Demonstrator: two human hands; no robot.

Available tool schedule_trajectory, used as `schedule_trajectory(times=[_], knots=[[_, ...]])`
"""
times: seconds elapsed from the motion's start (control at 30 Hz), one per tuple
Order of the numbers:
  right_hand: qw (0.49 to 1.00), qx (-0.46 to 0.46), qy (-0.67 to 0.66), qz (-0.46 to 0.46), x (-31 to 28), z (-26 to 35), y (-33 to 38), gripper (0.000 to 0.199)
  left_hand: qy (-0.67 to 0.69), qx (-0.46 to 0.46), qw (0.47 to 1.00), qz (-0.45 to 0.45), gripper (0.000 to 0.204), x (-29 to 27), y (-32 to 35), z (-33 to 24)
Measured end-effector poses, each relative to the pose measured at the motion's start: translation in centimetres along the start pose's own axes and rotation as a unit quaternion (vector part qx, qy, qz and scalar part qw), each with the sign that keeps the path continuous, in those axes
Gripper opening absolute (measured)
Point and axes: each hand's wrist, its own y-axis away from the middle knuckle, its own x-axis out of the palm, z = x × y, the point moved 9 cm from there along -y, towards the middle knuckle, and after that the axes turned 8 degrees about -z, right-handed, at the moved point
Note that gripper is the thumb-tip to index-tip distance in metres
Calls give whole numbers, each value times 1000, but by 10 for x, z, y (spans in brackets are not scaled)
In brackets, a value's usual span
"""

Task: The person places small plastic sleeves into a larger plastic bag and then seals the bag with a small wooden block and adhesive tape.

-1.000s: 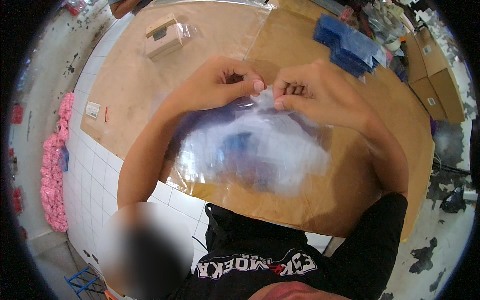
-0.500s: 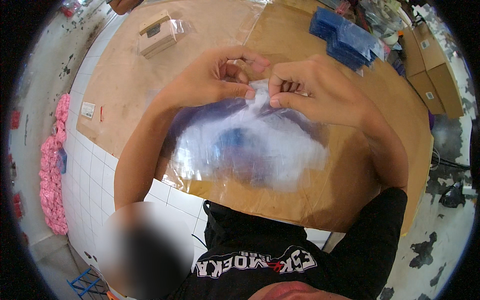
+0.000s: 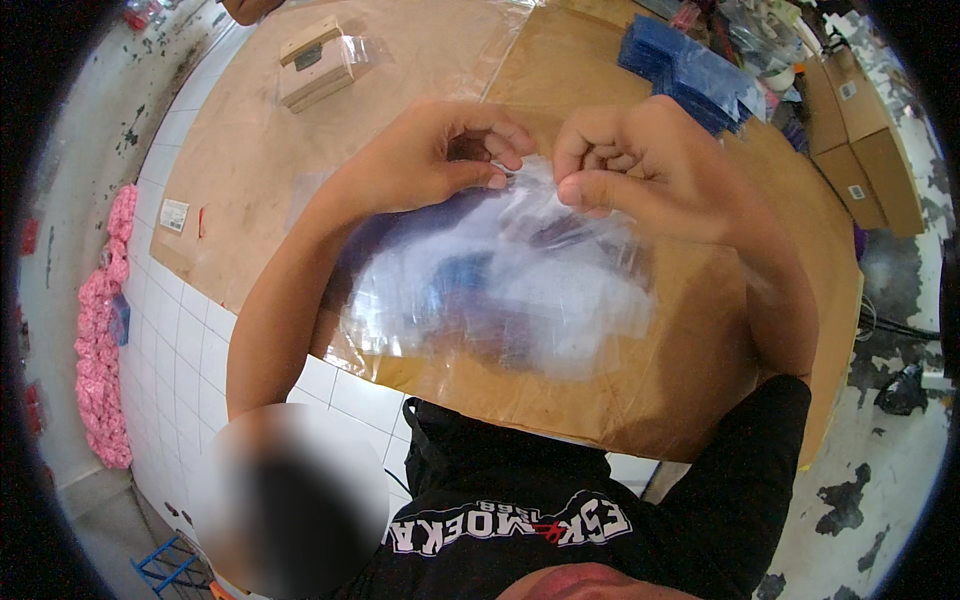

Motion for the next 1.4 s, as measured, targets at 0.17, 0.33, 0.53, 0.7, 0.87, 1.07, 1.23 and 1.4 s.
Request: schedule_trajectory(times=[0.17, 0.33, 0.53, 0.7, 0.87, 1.07, 1.23, 1.4], knots=[[997, 58, -43, -10, -4, -2, -1, 13, -18, 12, 1000, -6, 27, -2, 1, 2], [996, 71, -55, -12, -8, -5, -1, 12, -32, 16, 999, -10, 25, -2, 1, 0], [992, 62, -107, 0, -14, -1, 0, 10, -59, 39, 997, -13, 23, -3, 0, -3], [991, 59, -121, -14, -26, 4, 0, 11, -82, 43, 996, -18, 21, -5, 2, -4], [989, 44, -133, -55, -45, -3, -3, 11, -105, 33, 994, -11, 17, -4, 2, -5], [973, 109, -155, -130, -57, -20, -6, 15, -110, -33, 992, -44, 19, -9, 3, -6], [971, 113, -148, -153, -63, -32, -9, 16, 69, -79, 990, -98, 39, -17, 5, -3], [975, 117, -132, -138, -61, -34, -10, 20, 179, -34, 980, -83, 38, -22, 3, -15]])
